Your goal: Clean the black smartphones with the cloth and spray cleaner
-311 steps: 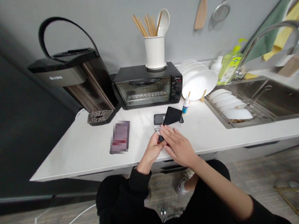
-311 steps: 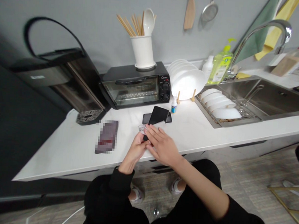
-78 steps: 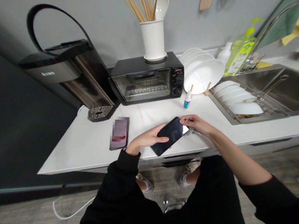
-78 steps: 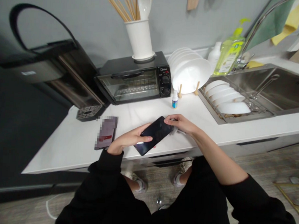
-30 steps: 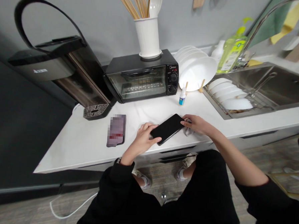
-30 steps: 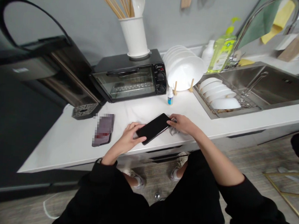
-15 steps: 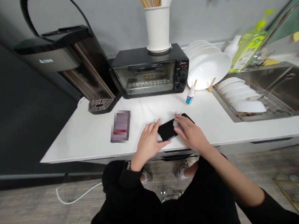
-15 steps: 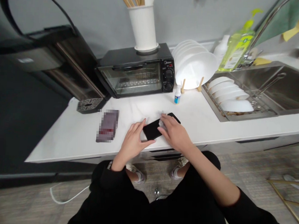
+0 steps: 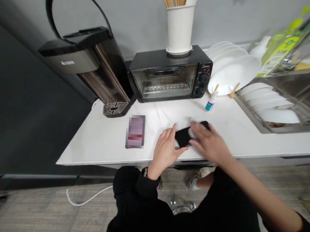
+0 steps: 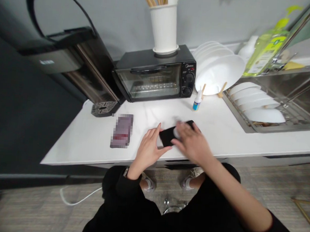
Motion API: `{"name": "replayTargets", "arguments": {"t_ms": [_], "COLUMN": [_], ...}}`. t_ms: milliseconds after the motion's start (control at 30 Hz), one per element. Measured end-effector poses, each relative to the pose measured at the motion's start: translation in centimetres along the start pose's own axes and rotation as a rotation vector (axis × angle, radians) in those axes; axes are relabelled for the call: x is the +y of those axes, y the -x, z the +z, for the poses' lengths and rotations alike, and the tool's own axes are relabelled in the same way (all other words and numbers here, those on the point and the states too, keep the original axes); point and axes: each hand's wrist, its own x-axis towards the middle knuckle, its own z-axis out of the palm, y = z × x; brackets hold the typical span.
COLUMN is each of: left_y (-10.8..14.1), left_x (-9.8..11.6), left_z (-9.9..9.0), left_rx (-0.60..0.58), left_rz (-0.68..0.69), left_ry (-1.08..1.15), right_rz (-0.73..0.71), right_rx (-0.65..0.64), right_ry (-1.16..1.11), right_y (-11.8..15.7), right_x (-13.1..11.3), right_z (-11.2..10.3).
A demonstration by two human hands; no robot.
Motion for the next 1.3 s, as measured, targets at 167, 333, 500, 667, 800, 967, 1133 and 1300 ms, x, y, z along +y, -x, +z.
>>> {"name": "replayTargets", "arguments": {"t_ms": [167,333,500,667,800,967,1133,1300], "left_y": [-0.15,-0.23,-0.29,-0.38,-0.53,-0.57,-0.48,-0.37], "left_x": [0.06,-0.08,-0.19,-0.36,-0.39,-0.36,-0.55,-0.53], "left_z": [-0.03,-0.01,-0.07,-0.01,-0.01,-0.03,0.23,0.3], "left_rx": [-0.006,0.001,0.019,0.022,0.031,0.037,0.046,0.054], "left_rz": [-0.01,-0.01,-0.014,-0.019,-0.021,-0.014,-0.007,0.002], "left_ry": [0.007,0.013,0.034,0.036,0.06,0.056,0.036,0.046], "right_rz": [-0.126,0.018,0.106,-0.102,0.145,0.06,-0.122,0.061], "right_rx": [-0.093,0.023,0.068,-0.073,0.074,0.031,-0.035,0.079], "right_ry": [-0.066,0.027,0.058,-0.052,0.044,0.002,-0.061,-0.004], "right_y": [0.1,0.0,-0.01,0.19,0.4,0.58,0.6,0.94], "right_x": [0.14,-0.18,-0.25,-0.41,-0.28,-0.16,-0.43,-0.3], "right_z": [0.2,0.43,0.52,0.44,0.16,-0.12,0.06,0.11]}}
